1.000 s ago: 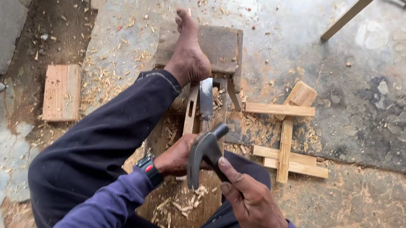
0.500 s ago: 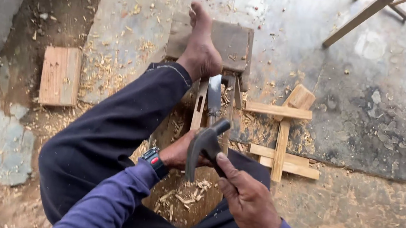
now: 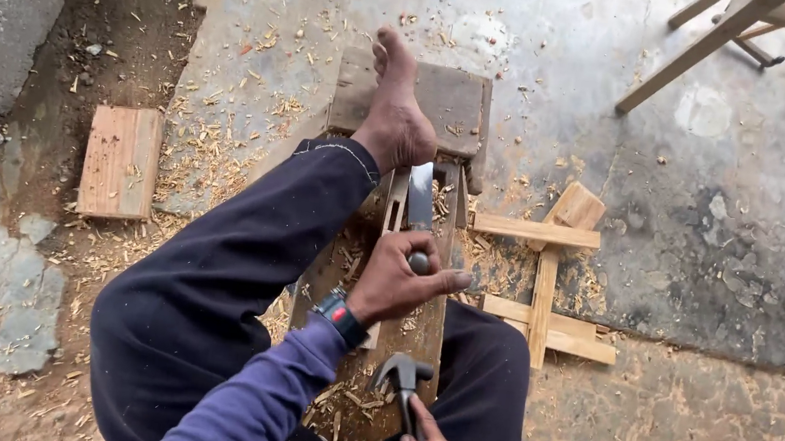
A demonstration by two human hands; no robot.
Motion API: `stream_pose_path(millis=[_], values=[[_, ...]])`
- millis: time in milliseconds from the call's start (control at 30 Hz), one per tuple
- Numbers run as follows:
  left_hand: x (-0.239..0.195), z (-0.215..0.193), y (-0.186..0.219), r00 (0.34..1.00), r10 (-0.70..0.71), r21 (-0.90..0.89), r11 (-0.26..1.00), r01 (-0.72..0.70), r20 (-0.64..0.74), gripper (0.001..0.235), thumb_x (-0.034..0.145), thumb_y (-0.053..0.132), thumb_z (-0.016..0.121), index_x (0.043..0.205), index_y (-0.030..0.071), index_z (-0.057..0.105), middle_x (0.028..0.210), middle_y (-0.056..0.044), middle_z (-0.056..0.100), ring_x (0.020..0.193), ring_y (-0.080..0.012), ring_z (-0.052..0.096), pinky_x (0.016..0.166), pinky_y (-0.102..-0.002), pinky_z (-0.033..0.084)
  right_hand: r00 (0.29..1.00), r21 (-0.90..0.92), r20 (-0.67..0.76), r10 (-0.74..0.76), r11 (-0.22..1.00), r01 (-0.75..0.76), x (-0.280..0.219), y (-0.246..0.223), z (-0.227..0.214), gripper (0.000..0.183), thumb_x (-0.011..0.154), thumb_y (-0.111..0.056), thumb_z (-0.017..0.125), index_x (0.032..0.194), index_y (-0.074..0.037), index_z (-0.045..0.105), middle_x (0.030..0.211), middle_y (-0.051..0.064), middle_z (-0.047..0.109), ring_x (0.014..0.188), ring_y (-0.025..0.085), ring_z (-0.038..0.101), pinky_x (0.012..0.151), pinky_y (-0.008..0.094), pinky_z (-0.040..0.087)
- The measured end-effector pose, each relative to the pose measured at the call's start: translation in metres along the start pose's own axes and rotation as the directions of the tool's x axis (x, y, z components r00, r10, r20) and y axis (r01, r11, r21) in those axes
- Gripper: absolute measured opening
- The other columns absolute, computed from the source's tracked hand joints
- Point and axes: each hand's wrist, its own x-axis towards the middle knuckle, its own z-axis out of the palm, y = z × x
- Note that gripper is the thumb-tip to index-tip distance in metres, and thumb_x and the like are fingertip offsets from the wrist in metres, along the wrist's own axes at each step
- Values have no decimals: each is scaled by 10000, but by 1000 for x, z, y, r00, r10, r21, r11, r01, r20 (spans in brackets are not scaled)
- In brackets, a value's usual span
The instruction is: The person sits on the ground and uses a hammer to strike a chisel, carving a groove into a piece of wood held between their legs. The left foot rests on the wood to keep it steady while the right hand repeatedly hammers the chisel.
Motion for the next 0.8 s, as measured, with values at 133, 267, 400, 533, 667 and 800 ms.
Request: stream_pose_path(millis=[133, 267, 400, 533, 667, 800], values=[[92, -34, 24, 976, 106, -46, 992, -117, -189, 478, 824, 428, 775, 840, 103, 425, 822, 43, 378, 781, -90, 364, 686, -304, 289, 999, -454, -3, 48, 890, -44, -17, -43, 10, 657, 929, -209, 647, 1556, -295, 473, 1222, 63, 719, 1133, 154, 642, 998, 272, 461], [190, -68, 40, 946, -255, -656, 752, 62, -203, 1306, 642, 929, 309, 1536, 219, -326, 1659, -2, -276, 1514, -211, -238, 1204, -466, -20, 988, -603, -22, 153, 786, -135, -13, -63, 17, 551, 965, -380, 610, 1506, -313, 529, 1199, 83, 738, 1175, 208, 682, 1069, 303, 463], [217, -74, 16, 935, -268, -642, 764, 58, -234, 1293, 649, 931, 303, 1536, 229, -322, 1668, 19, -261, 1525, -182, -217, 1218, -440, -37, 991, -246, -29, -127, 962, 116, 25, -58, 15, 447, 997, -321, 529, 1400, -145, 608, 1166, 71, 779, 1110, 231, 728, 978, 308, 537], [217, -72, 2, 933, -235, -623, 782, 15, -273, 1276, 717, 924, 327, 1543, 200, -322, 1681, 25, -269, 1542, -157, -215, 1245, -380, -60, 945, 521, 270, -184, 853, 18, 31, -94, 24, 441, 1057, -365, 518, 1265, -4, 661, 1101, 77, 743, 1004, 215, 698, 873, 320, 559], [196, -65, 28, 919, -287, -648, 760, 47, -270, 1251, 697, 906, 301, 1550, 214, -298, 1672, 17, -250, 1524, -174, -204, 1219, -398, -27, 856, 764, 517, 17, 441, -471, 24, -189, 49, 479, 1069, -464, 496, 1146, -26, 674, 943, 92, 725, 821, 231, 715, 709, 359, 597], [222, -77, -4, 947, -209, -529, 847, 50, -245, 1257, 730, 911, 292, 1537, 179, -333, 1675, -7, -274, 1534, -174, -222, 1224, -374, -68, 815, 741, 546, 195, 342, -578, 50, -192, 62, 403, 1032, -414, 471, 1098, -63, 658, 929, 75, 709, 813, 209, 715, 757, 375, 611]])
